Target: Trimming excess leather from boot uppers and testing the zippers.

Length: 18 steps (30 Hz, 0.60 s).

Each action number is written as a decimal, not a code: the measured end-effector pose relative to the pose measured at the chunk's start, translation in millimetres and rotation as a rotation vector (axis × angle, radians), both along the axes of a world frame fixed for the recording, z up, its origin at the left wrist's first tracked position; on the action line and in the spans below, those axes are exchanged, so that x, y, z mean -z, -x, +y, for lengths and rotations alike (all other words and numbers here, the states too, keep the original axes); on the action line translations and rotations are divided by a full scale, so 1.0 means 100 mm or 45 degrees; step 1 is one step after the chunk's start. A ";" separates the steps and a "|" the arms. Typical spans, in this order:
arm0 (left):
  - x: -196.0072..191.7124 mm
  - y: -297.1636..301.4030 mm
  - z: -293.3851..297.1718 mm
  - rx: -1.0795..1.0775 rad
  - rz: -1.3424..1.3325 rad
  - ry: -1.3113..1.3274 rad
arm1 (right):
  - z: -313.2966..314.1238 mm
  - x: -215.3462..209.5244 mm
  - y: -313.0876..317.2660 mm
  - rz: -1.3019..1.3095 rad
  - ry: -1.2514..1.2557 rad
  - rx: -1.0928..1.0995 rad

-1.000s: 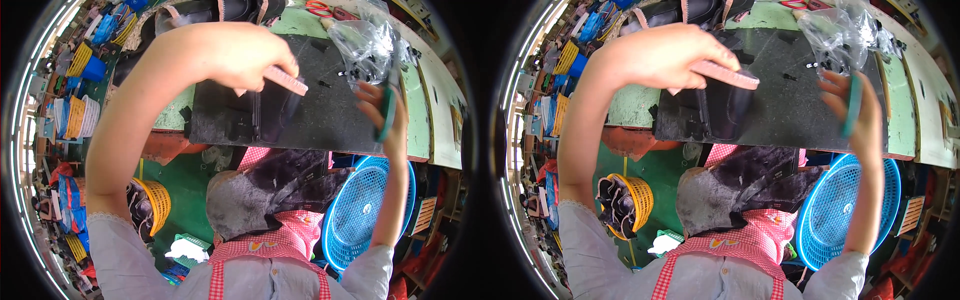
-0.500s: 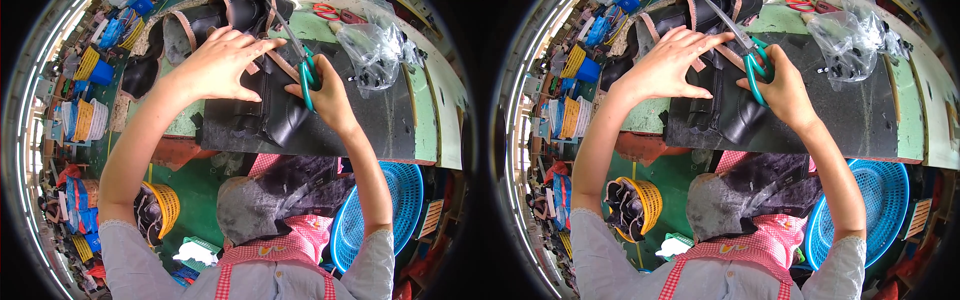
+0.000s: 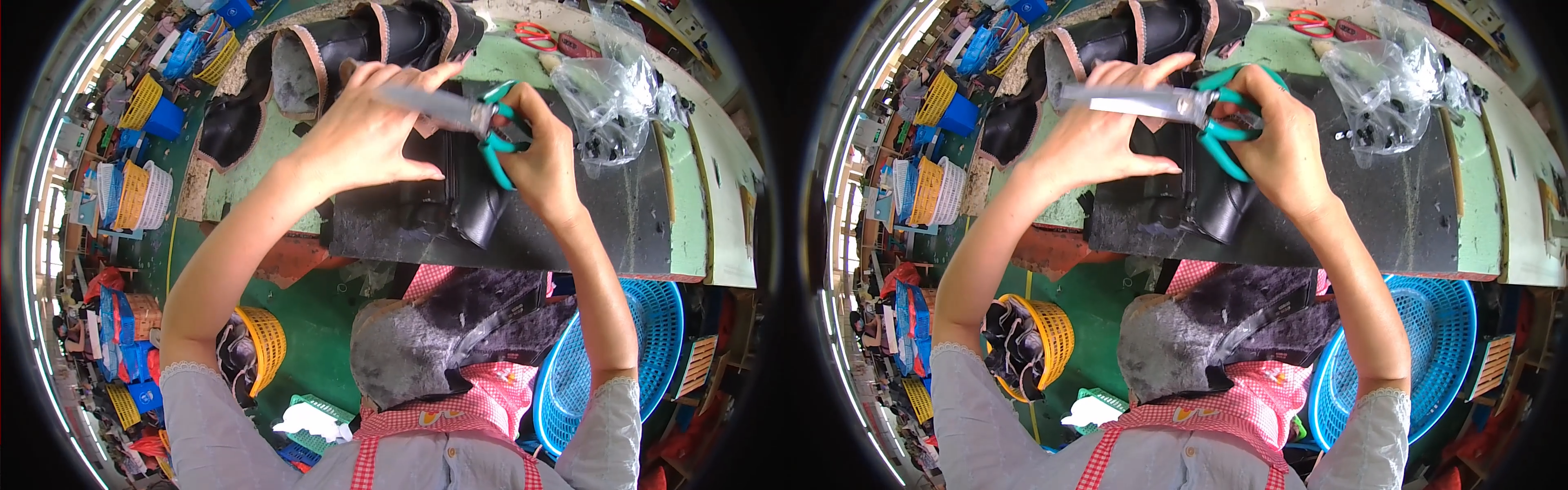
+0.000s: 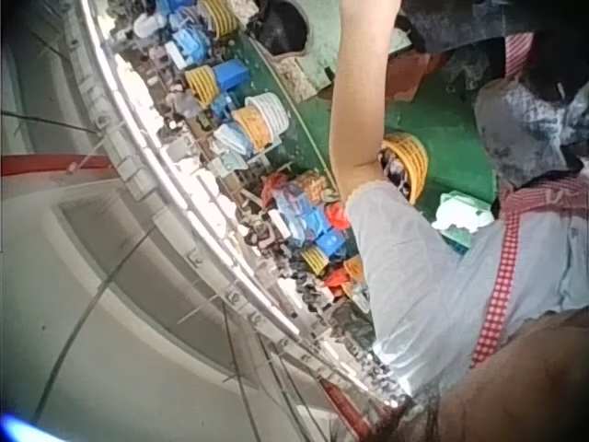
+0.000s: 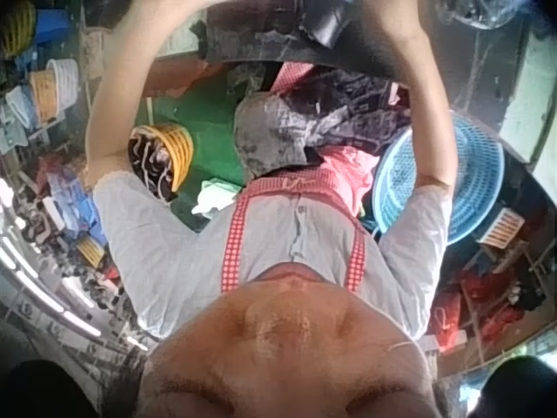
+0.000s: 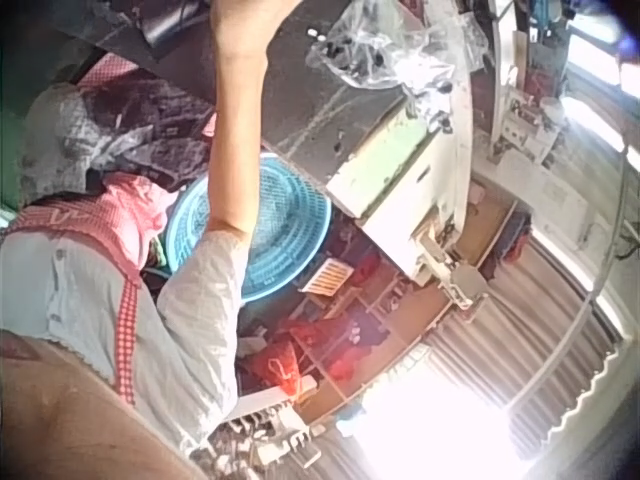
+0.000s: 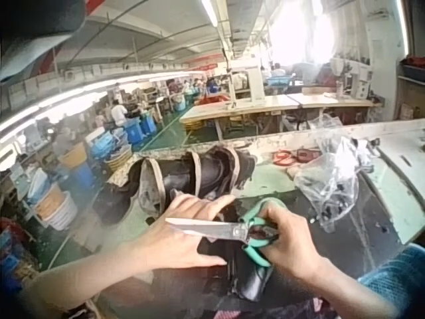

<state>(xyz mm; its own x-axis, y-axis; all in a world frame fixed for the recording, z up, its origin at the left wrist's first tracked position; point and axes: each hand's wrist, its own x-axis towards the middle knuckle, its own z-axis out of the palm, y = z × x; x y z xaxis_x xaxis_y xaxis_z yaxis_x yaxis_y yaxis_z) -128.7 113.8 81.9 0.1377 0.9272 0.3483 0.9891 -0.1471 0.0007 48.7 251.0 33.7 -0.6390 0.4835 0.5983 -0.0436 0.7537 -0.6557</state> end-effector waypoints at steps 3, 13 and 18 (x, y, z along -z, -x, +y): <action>0.03 0.10 -0.06 0.142 -0.257 -0.139 | 0.05 -0.07 -0.05 -0.016 0.017 -0.106; 0.00 0.07 -0.05 0.313 -0.228 -0.352 | 0.17 -0.31 -0.14 -0.222 0.647 -0.306; -0.06 -0.01 0.01 0.318 -0.166 -0.352 | 0.07 -0.38 -0.12 -0.304 0.206 -0.277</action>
